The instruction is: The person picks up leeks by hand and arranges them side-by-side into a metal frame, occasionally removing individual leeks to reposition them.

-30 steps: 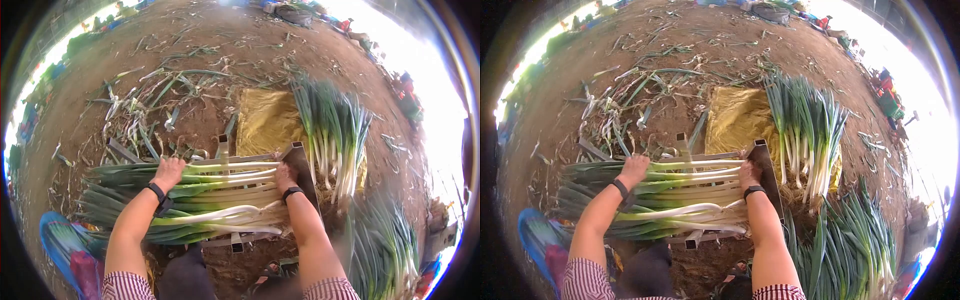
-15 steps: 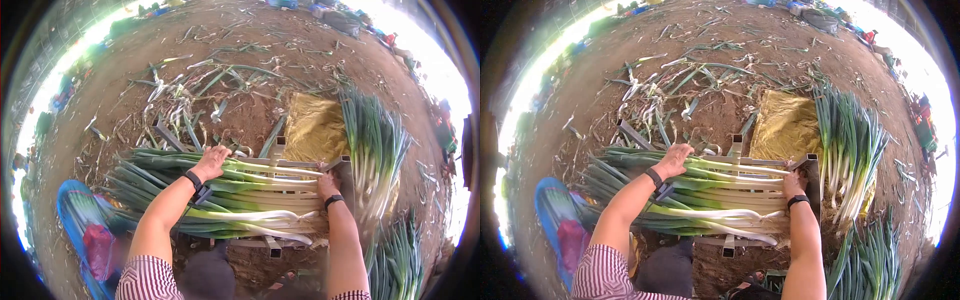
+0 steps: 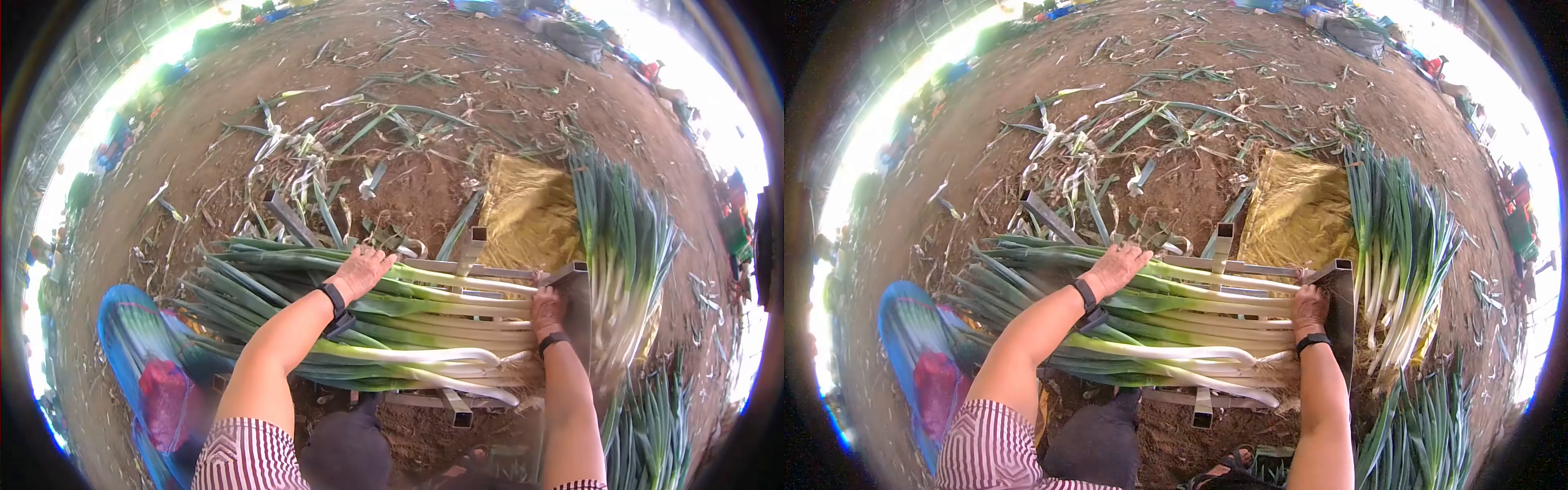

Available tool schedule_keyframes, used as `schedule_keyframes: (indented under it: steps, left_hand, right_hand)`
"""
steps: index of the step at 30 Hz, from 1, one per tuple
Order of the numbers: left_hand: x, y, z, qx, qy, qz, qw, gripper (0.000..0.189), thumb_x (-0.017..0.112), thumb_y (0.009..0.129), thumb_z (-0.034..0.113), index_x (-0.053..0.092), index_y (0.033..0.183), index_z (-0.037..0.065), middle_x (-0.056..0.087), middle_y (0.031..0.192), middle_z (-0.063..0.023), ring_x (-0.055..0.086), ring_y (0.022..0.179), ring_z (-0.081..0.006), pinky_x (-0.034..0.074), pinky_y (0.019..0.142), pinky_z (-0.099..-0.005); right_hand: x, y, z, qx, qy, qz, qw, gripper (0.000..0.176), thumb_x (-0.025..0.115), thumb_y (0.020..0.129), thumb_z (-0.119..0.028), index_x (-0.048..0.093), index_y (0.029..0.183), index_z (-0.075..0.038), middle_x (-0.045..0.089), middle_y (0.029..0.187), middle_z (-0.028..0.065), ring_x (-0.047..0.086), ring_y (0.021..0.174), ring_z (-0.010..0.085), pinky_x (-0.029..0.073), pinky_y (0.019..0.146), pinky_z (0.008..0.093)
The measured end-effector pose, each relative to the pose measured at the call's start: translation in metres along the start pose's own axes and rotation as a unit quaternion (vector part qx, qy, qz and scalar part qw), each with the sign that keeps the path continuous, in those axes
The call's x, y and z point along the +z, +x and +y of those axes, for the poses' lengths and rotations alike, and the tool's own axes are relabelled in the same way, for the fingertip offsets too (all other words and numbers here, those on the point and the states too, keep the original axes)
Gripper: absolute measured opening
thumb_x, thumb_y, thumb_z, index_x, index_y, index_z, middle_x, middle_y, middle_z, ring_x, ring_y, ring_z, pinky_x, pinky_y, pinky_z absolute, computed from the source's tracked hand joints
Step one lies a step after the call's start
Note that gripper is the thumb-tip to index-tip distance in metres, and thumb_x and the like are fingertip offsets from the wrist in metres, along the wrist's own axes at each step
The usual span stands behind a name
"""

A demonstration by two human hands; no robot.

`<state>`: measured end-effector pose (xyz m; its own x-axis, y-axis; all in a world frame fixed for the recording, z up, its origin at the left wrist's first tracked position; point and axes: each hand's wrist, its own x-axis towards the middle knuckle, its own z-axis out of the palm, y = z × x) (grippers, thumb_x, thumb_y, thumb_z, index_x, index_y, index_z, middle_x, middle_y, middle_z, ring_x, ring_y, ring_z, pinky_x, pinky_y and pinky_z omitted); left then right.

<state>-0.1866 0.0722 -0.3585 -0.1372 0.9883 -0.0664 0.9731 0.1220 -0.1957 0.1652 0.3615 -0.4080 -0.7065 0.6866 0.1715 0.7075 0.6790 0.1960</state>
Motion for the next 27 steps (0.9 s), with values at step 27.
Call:
schedule_keyframes:
  steps: [27]
  left_hand:
    - [-0.012, 0.010, -0.031, 0.005, -0.179, -0.114, 0.977, 0.050, 0.059, 0.080, 0.005, 0.051, 0.129, 0.012, 0.054, 0.121, -0.0121, 0.053, 0.118, -0.0315, 0.047, 0.095, -0.0416]
  right_hand:
    - [0.042, 0.014, 0.007, 0.059, 0.042, -0.064, 0.995, 0.014, 0.057, 0.085, -0.018, 0.067, 0.092, -0.012, 0.065, 0.094, 0.0108, 0.066, 0.091, 0.0256, 0.053, 0.077, 0.0388]
